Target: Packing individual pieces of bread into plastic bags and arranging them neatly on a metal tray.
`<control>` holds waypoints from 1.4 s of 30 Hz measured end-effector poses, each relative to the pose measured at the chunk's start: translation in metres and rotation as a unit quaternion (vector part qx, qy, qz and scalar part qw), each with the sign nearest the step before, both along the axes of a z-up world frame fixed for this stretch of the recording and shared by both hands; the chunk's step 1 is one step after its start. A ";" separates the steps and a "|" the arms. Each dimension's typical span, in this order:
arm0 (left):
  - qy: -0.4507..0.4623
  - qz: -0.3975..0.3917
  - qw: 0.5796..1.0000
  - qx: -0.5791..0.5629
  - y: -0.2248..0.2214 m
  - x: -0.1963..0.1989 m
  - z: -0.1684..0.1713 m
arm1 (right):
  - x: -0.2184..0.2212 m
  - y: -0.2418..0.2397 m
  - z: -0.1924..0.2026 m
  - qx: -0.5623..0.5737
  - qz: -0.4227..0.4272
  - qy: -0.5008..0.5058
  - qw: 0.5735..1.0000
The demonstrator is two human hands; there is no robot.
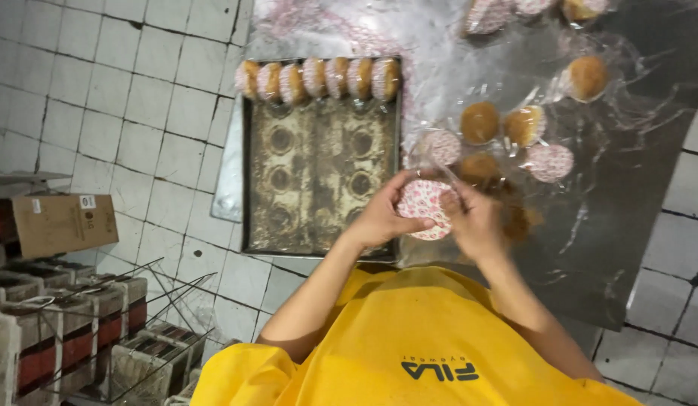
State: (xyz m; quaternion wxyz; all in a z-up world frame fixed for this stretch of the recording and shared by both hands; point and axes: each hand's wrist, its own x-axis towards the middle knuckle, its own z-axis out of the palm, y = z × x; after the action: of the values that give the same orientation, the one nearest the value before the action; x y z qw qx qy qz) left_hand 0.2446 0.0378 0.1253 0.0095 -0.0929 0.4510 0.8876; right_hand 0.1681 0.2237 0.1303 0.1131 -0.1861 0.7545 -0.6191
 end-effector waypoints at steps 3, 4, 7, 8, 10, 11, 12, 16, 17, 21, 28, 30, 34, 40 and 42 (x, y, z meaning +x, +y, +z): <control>0.002 -0.007 1.000 -0.004 -0.012 0.029 -0.012 | 0.002 -0.012 0.035 0.130 -0.043 0.216 0.967; 0.007 -0.007 1.000 -0.014 -0.015 0.038 -0.017 | 0.001 -0.017 0.055 0.126 -0.056 0.293 0.946; 0.073 -0.015 0.995 -0.072 -0.024 0.060 -0.012 | 0.003 -0.057 0.079 0.163 0.159 0.368 0.901; 0.076 -0.012 0.995 -0.068 -0.029 0.067 -0.004 | 0.006 -0.065 0.076 0.167 0.162 0.371 0.899; 0.061 -0.049 0.990 -0.114 -0.042 0.075 0.013 | 0.005 -0.083 0.068 0.257 0.168 0.473 0.826; 0.065 -0.046 0.990 -0.113 -0.048 0.078 0.016 | 0.006 -0.084 0.054 0.257 0.169 0.477 0.823; 0.069 -0.055 0.992 -0.094 -0.054 0.079 0.020 | 0.005 -0.084 0.039 0.270 0.155 0.495 0.811; 0.082 -0.082 0.991 -0.061 -0.066 0.086 0.008 | 0.024 -0.098 0.043 0.336 0.124 0.516 0.778; 0.084 -0.081 0.991 -0.061 -0.070 0.089 0.011 | 0.022 -0.096 0.034 0.336 0.125 0.517 0.777; 0.117 -0.129 0.981 -0.083 -0.078 0.105 0.026 | 0.021 -0.087 0.019 0.327 0.093 0.516 0.786; 0.135 -0.210 0.962 -0.114 -0.061 0.108 0.006 | 0.043 -0.045 0.146 0.152 0.062 0.396 0.904; 0.138 -0.190 0.970 -0.070 -0.042 0.106 0.020 | 0.055 -0.041 0.121 0.166 0.095 0.376 0.907; 0.107 -0.180 0.966 -0.153 -0.019 0.083 0.033 | 0.043 -0.022 0.084 0.216 0.083 0.431 0.872; 0.099 -0.201 0.971 -0.081 0.016 0.053 0.036 | 0.023 0.019 0.065 0.218 0.052 0.394 0.892; 0.103 -0.196 0.973 -0.067 0.034 0.050 0.039 | 0.017 0.029 0.075 0.197 0.059 0.366 0.908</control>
State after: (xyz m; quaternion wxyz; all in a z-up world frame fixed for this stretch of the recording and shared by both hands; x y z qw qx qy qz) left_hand 0.2949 0.0714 0.1641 0.1304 0.0882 0.5178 0.8409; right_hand 0.1850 0.2523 0.2052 -0.0999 -0.4174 0.8374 -0.3384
